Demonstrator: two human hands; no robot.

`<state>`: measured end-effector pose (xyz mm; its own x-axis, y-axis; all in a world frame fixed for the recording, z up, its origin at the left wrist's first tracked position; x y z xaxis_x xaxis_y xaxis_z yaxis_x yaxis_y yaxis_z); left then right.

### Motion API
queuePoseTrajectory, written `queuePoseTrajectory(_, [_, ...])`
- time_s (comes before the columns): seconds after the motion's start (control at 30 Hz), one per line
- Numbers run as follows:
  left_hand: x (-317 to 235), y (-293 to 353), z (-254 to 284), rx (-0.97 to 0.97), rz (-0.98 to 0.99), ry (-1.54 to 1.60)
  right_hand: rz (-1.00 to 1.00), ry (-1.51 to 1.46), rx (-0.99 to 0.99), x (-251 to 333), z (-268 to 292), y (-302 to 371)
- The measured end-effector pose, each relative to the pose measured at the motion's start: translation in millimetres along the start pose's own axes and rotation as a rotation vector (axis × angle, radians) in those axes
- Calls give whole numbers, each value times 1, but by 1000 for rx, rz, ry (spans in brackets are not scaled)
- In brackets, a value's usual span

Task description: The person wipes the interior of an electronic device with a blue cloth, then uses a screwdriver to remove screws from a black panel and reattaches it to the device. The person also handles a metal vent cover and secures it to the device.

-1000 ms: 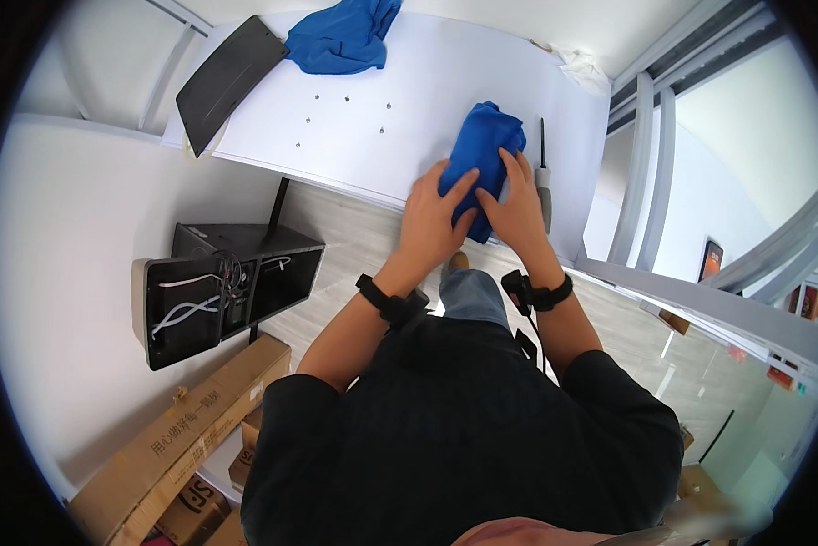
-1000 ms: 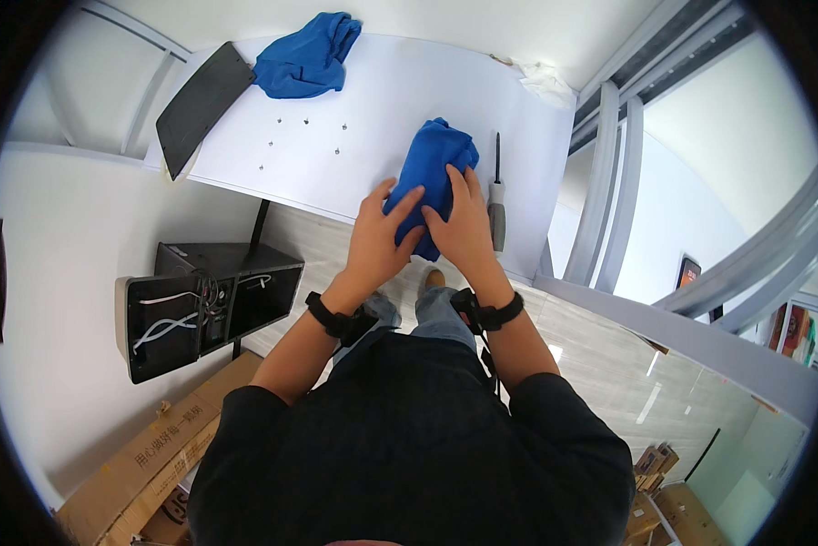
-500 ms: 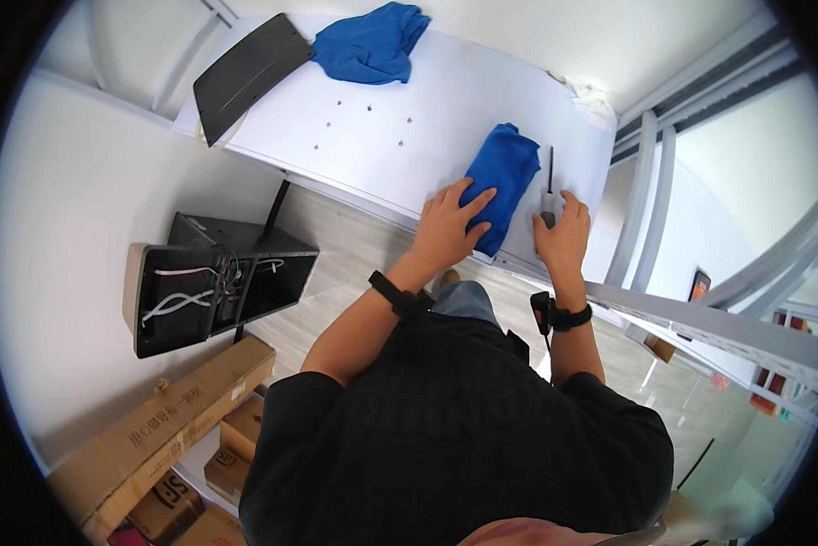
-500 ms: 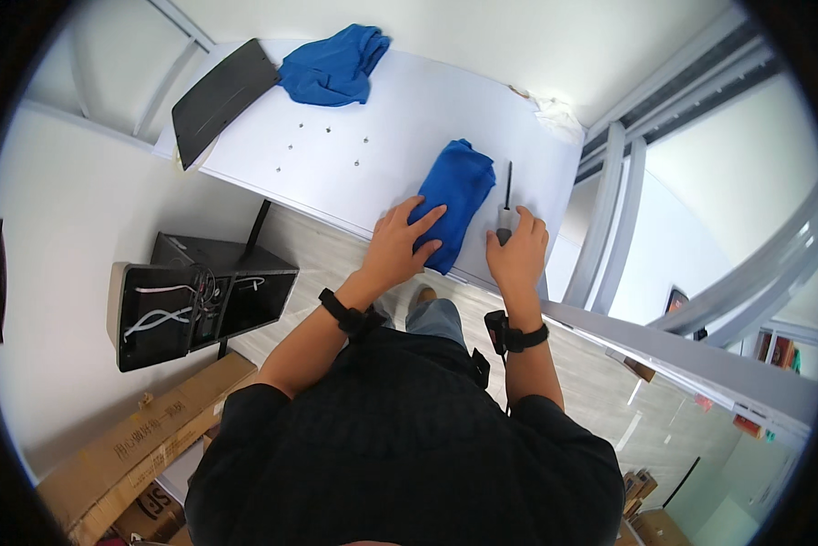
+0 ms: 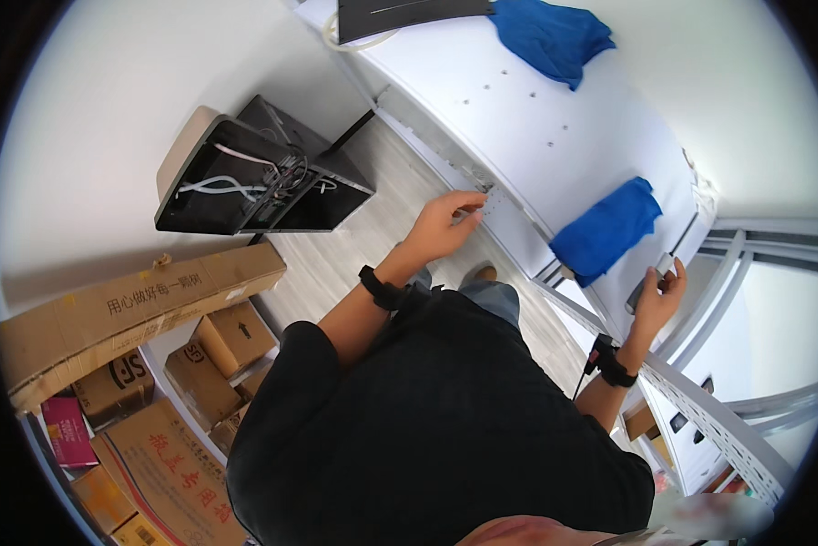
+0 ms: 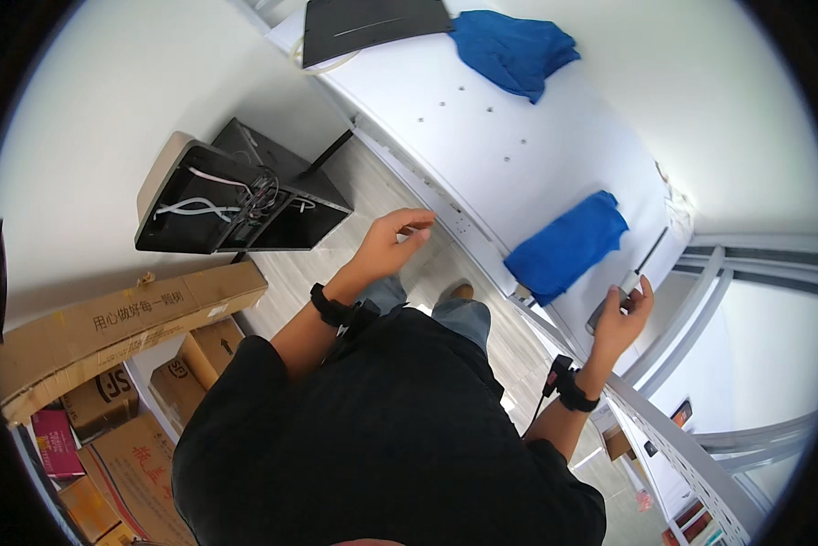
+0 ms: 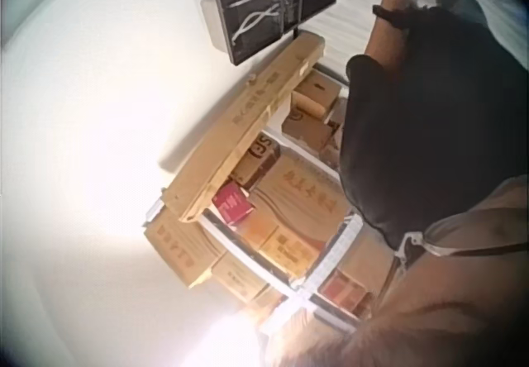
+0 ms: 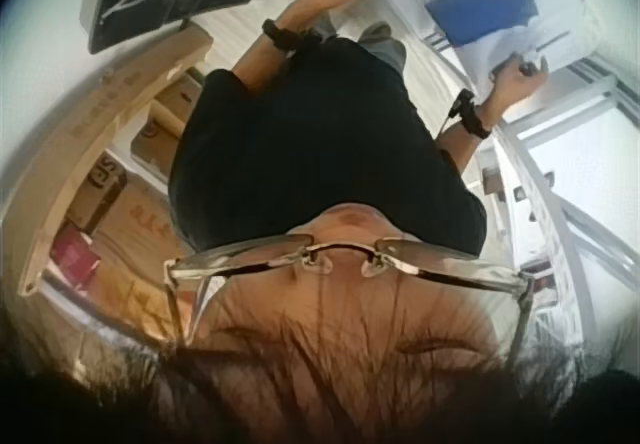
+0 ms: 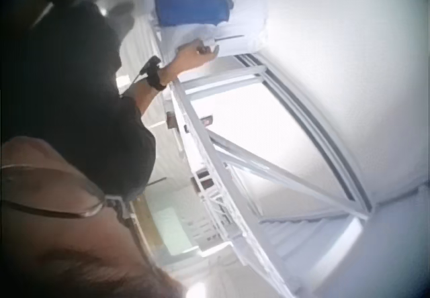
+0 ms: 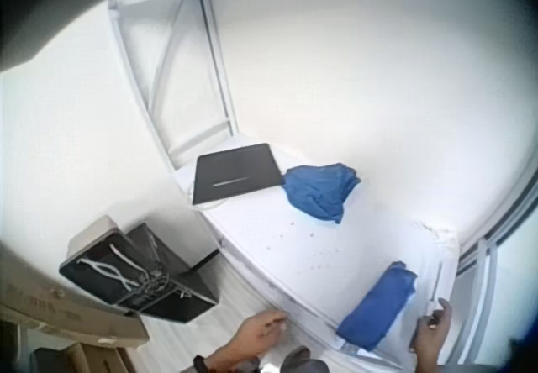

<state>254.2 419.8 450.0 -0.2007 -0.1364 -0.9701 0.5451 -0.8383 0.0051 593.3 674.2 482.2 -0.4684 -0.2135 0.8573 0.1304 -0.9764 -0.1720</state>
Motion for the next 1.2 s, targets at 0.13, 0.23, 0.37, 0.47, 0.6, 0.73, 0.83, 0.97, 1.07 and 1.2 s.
queuePoseTrajectory(0.13, [20,0,45,-14,46,102,17,-199,145,55,-50,16])
queuePoseTrajectory(0.23, [29,2,86,-16,63,121,-19,-334,303,98,-123,42])
queuePoseTrajectory(0.37, [51,8,164,-78,88,160,-206,-597,582,153,-244,89])
queuePoseTrajectory(0.47, [74,10,217,-145,101,162,-285,-659,705,194,-313,116])
queuePoseTrajectory(0.6, [89,-13,272,-257,119,179,-403,-780,792,234,-363,127])
queuePoseTrajectory(0.73, [96,-55,308,-358,112,159,-438,-718,846,257,-395,99])
queuePoseTrajectory(0.83, [95,-97,322,-412,46,127,-294,-473,849,267,-426,51])
queuePoseTrajectory(0.97, [75,-150,337,-517,64,-13,-302,-459,769,277,-465,-27])
queuePoseTrajectory(1.07, [71,-187,347,-538,192,-89,-251,-482,761,289,-497,-89])
queuePoseTrajectory(1.2, [82,-224,357,-580,154,-333,-214,-400,730,285,-534,-154])
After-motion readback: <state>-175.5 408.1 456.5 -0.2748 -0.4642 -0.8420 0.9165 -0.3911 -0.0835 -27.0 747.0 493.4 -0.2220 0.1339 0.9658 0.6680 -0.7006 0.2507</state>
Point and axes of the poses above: each hand's wrist, its own y-axis away from the middle knuckle, its own z-axis out of the back of the hand, x = y × z, the point moved 9 cm from there along -y, towards the middle knuckle, and after that the axes turned 1 degree about -y, right-handed, at the moved point
